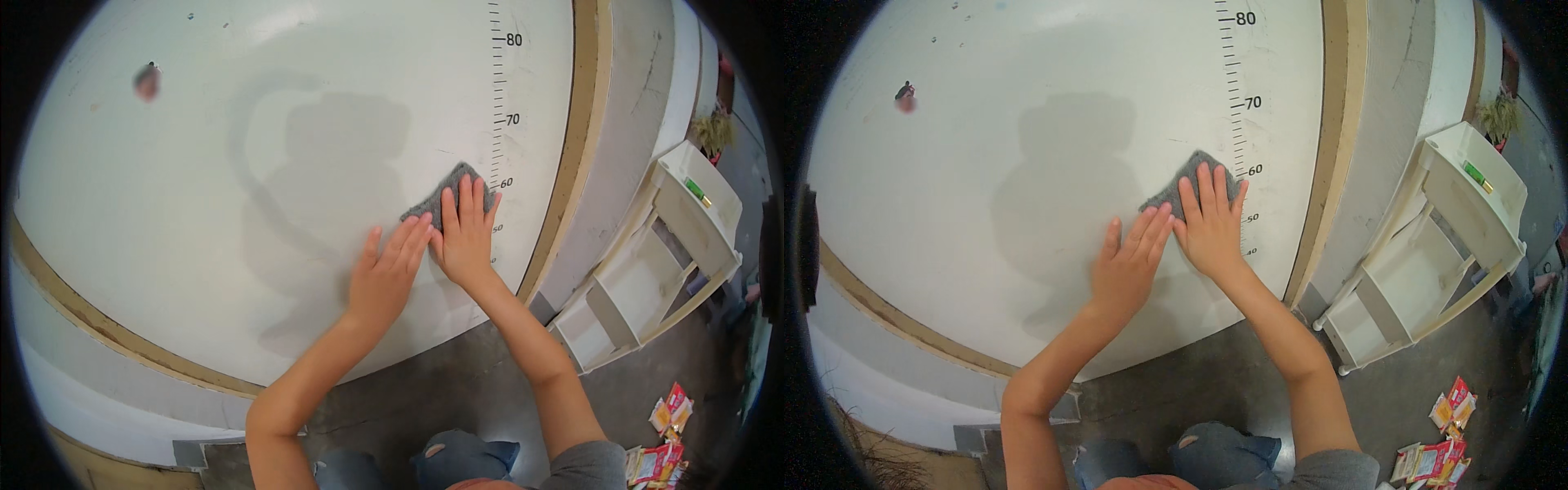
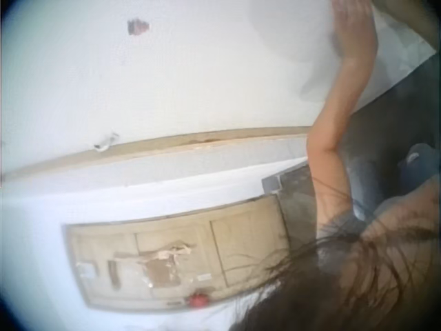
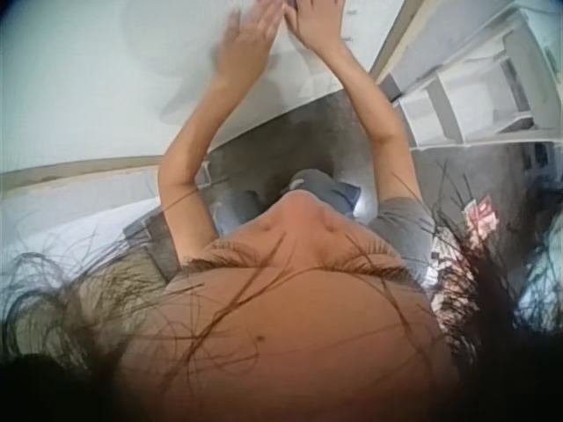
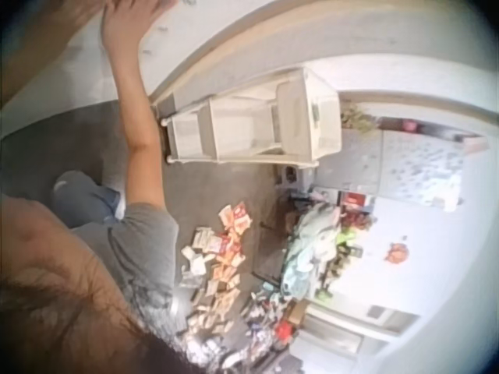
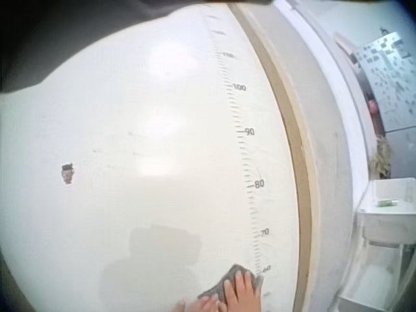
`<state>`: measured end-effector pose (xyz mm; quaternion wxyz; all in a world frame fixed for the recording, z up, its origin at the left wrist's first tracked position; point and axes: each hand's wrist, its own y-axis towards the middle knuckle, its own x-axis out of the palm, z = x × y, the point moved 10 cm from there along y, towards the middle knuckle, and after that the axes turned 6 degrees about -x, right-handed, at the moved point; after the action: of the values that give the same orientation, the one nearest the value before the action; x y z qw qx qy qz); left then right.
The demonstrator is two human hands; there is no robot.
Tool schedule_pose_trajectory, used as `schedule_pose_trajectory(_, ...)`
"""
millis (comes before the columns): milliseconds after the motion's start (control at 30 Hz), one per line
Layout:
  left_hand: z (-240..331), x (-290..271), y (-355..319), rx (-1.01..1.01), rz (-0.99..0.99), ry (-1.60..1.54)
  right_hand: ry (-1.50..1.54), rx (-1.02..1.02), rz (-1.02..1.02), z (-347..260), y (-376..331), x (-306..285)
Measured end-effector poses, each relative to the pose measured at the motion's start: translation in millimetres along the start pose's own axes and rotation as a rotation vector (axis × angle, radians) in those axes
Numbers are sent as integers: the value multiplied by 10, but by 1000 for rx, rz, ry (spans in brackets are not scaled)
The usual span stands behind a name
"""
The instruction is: The person wipes a white wall with a gray cloth, moving from top to bottom along a height chart. Then the person moves to a brown door and wipes its surface with the same cloth.
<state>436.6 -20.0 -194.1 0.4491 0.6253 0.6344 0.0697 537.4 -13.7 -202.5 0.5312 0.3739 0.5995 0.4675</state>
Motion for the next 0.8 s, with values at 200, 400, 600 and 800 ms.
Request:
schedule_pose_trajectory(200, 114, 9, 131, 41, -19, 52, 24, 9, -49, 153, -5, -85)
schedule_pose_trajectory(400, -65, -406, 686, -29, 147, -136, -24, 35, 4, 378, 571, -335)
schedule_pose_trajectory(600, 250, -170, 581, 29, 79, -158, -44, 94, -9, 582, 146, -217)
schedule_pose_trajectory(800, 612, 127, 433, 152, -14, -44, -60, 102, -58, 709, -307, -127)
